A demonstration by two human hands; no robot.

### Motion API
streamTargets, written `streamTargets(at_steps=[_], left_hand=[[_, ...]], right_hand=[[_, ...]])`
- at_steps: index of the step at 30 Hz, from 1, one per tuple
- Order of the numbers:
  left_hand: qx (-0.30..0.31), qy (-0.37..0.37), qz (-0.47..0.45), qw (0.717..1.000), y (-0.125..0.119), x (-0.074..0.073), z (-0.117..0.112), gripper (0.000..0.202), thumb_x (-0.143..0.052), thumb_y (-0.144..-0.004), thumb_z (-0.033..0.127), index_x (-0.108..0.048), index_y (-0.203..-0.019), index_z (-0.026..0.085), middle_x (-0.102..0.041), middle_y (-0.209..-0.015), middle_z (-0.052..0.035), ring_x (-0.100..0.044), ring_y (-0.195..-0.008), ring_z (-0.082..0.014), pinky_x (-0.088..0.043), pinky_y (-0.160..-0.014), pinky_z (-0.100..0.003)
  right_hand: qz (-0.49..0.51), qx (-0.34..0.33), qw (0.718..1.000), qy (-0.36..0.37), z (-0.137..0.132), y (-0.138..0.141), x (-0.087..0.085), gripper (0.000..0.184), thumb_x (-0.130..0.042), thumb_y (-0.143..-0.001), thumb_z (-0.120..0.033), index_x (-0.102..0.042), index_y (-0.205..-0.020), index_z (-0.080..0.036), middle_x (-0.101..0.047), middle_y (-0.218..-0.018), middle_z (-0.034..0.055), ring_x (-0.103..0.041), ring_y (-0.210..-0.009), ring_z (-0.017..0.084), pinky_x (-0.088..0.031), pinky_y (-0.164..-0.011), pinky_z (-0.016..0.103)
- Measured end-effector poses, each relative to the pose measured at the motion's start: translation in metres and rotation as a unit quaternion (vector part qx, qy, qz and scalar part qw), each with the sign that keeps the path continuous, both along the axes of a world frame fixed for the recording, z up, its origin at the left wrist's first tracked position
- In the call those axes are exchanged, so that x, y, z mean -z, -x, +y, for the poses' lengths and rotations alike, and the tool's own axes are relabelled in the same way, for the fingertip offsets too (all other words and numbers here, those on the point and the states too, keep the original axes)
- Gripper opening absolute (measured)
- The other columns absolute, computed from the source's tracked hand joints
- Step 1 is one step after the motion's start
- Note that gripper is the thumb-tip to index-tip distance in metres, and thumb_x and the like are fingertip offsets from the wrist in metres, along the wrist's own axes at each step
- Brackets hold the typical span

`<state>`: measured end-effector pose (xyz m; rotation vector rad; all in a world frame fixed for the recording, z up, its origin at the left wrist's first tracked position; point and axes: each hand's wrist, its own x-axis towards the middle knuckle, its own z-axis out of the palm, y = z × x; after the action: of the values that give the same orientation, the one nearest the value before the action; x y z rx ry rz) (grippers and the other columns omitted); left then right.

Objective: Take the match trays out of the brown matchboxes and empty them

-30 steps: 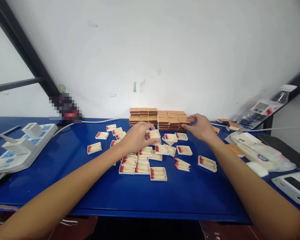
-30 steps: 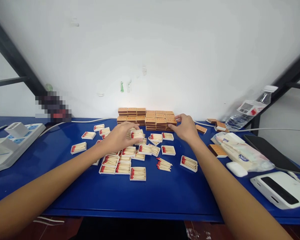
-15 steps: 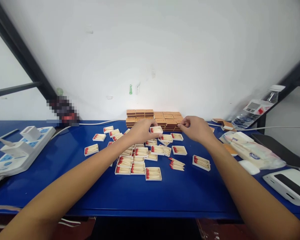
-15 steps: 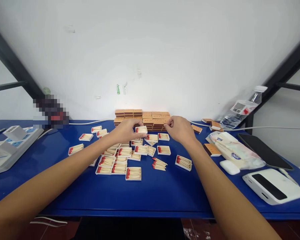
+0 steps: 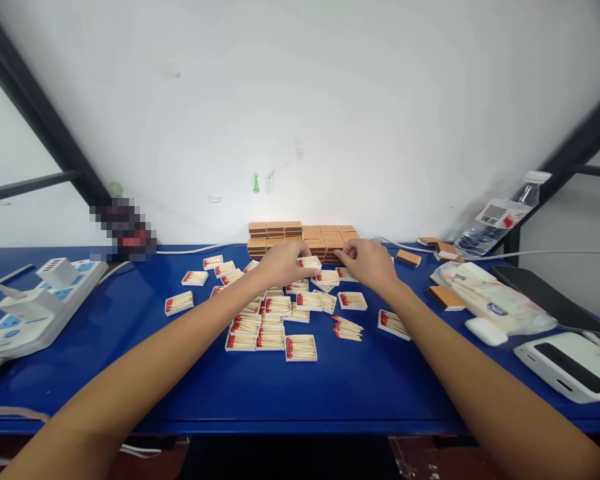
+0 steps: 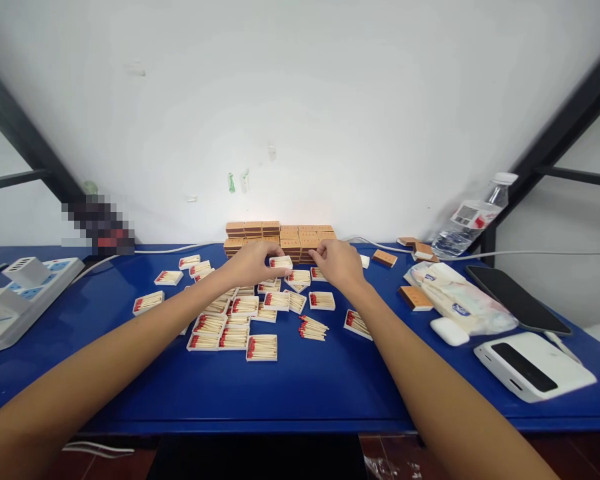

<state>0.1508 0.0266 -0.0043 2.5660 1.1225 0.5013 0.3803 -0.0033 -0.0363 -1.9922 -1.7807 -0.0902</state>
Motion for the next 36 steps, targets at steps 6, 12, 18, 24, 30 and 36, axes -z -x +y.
streamTargets(at_steps=[6,12,18,24,30,36], left_hand=[[0.003,0.005,0.005,1.000,-0.003,0.002,0.003,0.034,-0.079,-0.086,0.052,-0.077,-0.100,0.021,-0.079,-0.101,-0.0082,-0.071,-0.092,-0.0270,-0.048,-0.077,-0.035],[-0.001,0.002,0.015,1.000,-0.005,0.001,0.007,0.034,-0.079,-0.087,0.052,-0.075,-0.099,0.021,-0.079,-0.100,-0.0073,-0.071,-0.092,-0.0265,-0.048,-0.077,-0.034],[-0.006,-0.001,0.025,1.000,-0.007,0.002,0.013,0.032,-0.081,-0.085,0.051,-0.074,-0.095,0.021,-0.080,-0.102,-0.0069,-0.072,-0.095,-0.0265,-0.047,-0.078,-0.034],[-0.004,0.016,0.031,0.999,-0.006,0.007,0.015,0.036,-0.082,-0.084,0.054,-0.078,-0.100,0.021,-0.081,-0.105,-0.0096,-0.074,-0.099,-0.0288,-0.051,-0.081,-0.035],[-0.001,0.029,0.032,0.999,-0.008,0.009,0.018,0.038,-0.082,-0.084,0.053,-0.079,-0.103,0.020,-0.081,-0.110,-0.0108,-0.074,-0.101,-0.0288,-0.052,-0.080,-0.035],[-0.003,0.023,0.038,0.999,-0.009,0.009,0.019,0.036,-0.080,-0.085,0.054,-0.079,-0.100,0.021,-0.080,-0.101,-0.0075,-0.072,-0.092,-0.0267,-0.048,-0.076,-0.034]], right_hand=[[-0.009,-0.005,1.000,-0.010,0.002,0.001,0.002,0.028,-0.066,-0.100,-0.040,-0.070,-0.078,-0.023,-0.078,-0.082,0.0047,-0.066,-0.074,0.023,-0.034,-0.062,0.032],[-0.005,-0.009,1.000,0.011,0.001,-0.002,0.000,0.027,-0.066,-0.099,-0.041,-0.071,-0.079,-0.024,-0.079,-0.082,0.0037,-0.067,-0.075,0.022,-0.036,-0.062,0.032],[-0.014,-0.032,0.999,0.021,0.002,-0.003,0.001,0.026,-0.065,-0.099,-0.039,-0.077,-0.082,-0.023,-0.081,-0.084,0.0056,-0.071,-0.078,0.023,-0.039,-0.062,0.032],[-0.013,-0.083,0.996,0.041,0.000,-0.001,0.000,0.020,-0.063,-0.087,-0.021,-0.082,-0.083,-0.022,-0.082,-0.083,0.0050,-0.072,-0.078,0.021,-0.043,-0.064,0.029],[-0.032,-0.114,0.992,0.048,-0.001,0.000,-0.001,0.031,-0.057,-0.086,-0.013,-0.086,-0.090,-0.023,-0.084,-0.095,0.0067,-0.074,-0.088,0.024,-0.050,-0.076,0.030],[-0.047,-0.172,0.982,0.057,0.000,0.007,0.001,0.041,-0.050,-0.093,-0.011,-0.085,-0.111,-0.023,-0.084,-0.118,0.0060,-0.074,-0.109,0.024,-0.051,-0.092,0.030]])
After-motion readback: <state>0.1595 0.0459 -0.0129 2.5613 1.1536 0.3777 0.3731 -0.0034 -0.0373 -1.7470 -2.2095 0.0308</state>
